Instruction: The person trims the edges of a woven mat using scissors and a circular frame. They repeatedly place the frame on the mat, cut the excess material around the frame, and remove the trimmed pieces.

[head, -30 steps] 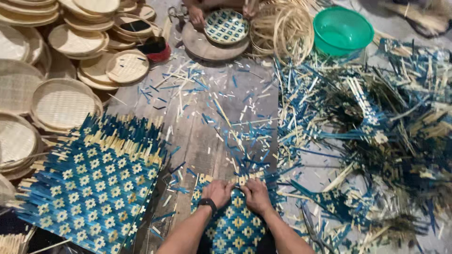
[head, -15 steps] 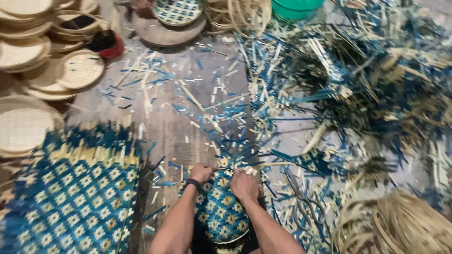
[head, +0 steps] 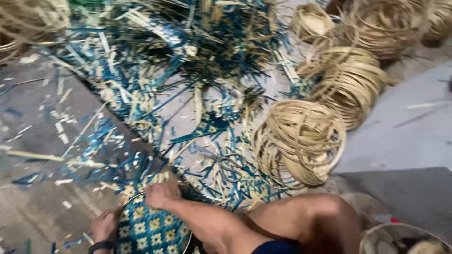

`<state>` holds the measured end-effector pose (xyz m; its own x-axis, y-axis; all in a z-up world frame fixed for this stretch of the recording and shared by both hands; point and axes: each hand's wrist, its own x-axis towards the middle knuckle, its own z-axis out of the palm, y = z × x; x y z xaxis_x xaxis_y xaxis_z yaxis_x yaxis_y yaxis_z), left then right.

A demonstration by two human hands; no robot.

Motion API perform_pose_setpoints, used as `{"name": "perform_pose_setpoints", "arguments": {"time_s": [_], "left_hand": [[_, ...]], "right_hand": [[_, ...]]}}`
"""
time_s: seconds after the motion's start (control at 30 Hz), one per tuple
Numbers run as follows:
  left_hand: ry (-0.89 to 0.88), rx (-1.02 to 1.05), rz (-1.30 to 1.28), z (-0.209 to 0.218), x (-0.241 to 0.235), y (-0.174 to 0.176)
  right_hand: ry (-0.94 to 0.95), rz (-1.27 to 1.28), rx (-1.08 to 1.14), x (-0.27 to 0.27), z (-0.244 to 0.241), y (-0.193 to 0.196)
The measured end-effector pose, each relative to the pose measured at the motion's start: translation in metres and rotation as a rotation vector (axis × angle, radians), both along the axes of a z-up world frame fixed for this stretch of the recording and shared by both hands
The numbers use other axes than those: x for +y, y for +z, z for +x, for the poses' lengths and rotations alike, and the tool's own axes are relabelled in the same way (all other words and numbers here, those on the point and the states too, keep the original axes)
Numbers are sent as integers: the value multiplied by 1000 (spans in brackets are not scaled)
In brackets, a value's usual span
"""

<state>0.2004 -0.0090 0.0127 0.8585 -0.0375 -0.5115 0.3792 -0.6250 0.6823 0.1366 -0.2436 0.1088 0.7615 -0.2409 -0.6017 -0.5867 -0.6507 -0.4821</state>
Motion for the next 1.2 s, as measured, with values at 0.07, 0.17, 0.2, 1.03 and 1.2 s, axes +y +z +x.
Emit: {"name": "perform_pose_setpoints", "arguments": {"time_s": [0.07,0.17,0.2,1.03,1.2], "left_hand": [[5,32,38,0,-8,9],[-14,19,73,11,-9,19],[-7,14,77,16,-12,20],[11,-848,484,-118,12,68],[295,-555,370,-145,1,27]], "right_hand": [[31,31,-16,-1,-9,19],[-49,-60,-344,1,-24,39],[9,-53,-323,0,-26,42],[780,45,-195,95,48,6],[767,-19,-209,112,43,-23]]}}
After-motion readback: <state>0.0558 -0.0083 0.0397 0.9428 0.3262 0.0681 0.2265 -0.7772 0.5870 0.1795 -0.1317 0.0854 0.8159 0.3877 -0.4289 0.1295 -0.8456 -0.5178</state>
